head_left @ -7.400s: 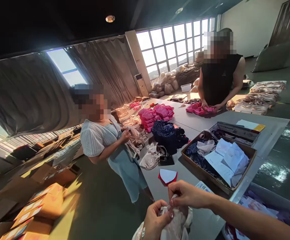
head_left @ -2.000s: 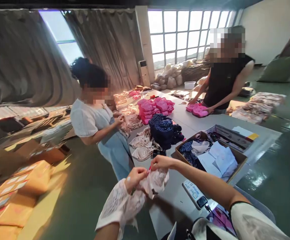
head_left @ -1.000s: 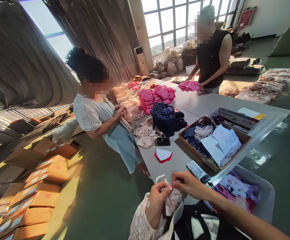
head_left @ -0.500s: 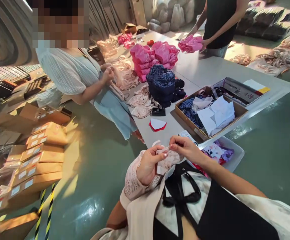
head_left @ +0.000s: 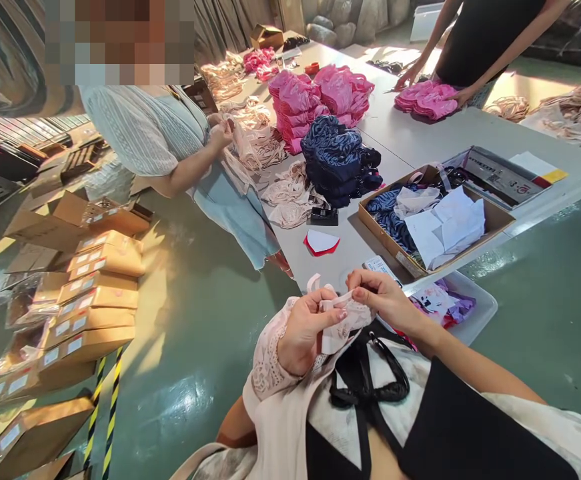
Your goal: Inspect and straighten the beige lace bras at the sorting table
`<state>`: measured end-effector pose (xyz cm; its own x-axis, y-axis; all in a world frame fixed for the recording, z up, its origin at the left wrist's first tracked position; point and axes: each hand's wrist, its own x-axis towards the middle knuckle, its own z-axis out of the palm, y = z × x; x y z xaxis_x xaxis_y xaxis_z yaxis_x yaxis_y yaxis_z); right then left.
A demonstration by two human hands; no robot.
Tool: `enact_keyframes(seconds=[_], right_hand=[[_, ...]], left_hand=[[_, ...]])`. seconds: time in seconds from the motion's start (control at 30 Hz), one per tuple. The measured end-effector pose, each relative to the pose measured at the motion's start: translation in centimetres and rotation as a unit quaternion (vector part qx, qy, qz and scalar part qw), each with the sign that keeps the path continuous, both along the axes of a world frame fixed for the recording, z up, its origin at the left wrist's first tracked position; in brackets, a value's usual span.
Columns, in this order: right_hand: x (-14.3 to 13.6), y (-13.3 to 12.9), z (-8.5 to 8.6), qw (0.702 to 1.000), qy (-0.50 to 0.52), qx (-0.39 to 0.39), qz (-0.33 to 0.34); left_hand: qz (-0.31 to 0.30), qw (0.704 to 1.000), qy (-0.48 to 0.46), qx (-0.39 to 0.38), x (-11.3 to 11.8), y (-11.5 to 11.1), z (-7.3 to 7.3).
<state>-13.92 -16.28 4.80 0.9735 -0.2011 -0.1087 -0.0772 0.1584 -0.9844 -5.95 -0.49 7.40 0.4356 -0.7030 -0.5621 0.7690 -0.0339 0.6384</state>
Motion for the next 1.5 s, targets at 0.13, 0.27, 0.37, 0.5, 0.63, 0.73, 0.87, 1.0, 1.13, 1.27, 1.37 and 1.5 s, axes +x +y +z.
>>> enact_keyframes(seconds=[0.13,0.27,0.37,0.5,0.63,0.73,0.87,1.0,1.13,1.27,1.37,1.5], right_hand=[[-0.1,0.0,-0.1,1.0,0.01,0.009,0.002],[-0.2,-0.1,-0.5,0.999,0.027,0.025,0.005],[-0.2,-0.1,-0.8,0.999,0.037,0.035,0.007],[0.0,0.0,-0.9,0.998,0.043,0.045,0.007],[0.1,-0.1,-1.0,0.998,0.044,0.04,0.007],[0.0,-0.1,-1.0,0.998,0.04,0.043,0.006],[0.0,-0.4,-1.0,0.998,0.039,0.053,0.006],[0.1,-0.6,-1.0,0.998,0.044,0.051,0.007],[0.1,-0.6,-1.2,0.998,0.039,0.054,0.009],[0.2,-0.6,-1.2,0.998,0.035,0.06,0.009],[0.2,-0.6,-1.2,0.998,0.029,0.063,0.013],[0.4,-0.5,-1.4,0.997,0.028,0.067,0.011]], left_hand=[[-0.005,1.0,-0.009,0.001,-0.1,0.0,0.3],[0.0,1.0,-0.024,0.008,-0.1,0.0,0.6],[0.009,0.998,-0.058,0.018,-0.2,-0.1,0.7],[0.004,0.997,-0.073,0.034,-0.2,-0.1,0.7],[0.009,0.995,-0.084,0.048,-0.1,0.0,0.4],[0.013,0.995,-0.085,0.046,-0.1,0.0,0.3],[0.008,0.995,-0.081,0.056,-0.1,0.0,0.4],[0.007,0.995,-0.09,0.05,0.0,-0.1,0.5],[0.009,0.994,-0.089,0.056,0.0,0.0,0.4],[0.013,0.994,-0.086,0.062,0.0,0.0,0.4],[0.006,0.994,-0.085,0.065,0.1,0.0,0.5],[-0.001,0.995,-0.082,0.062,0.0,0.0,0.6]])
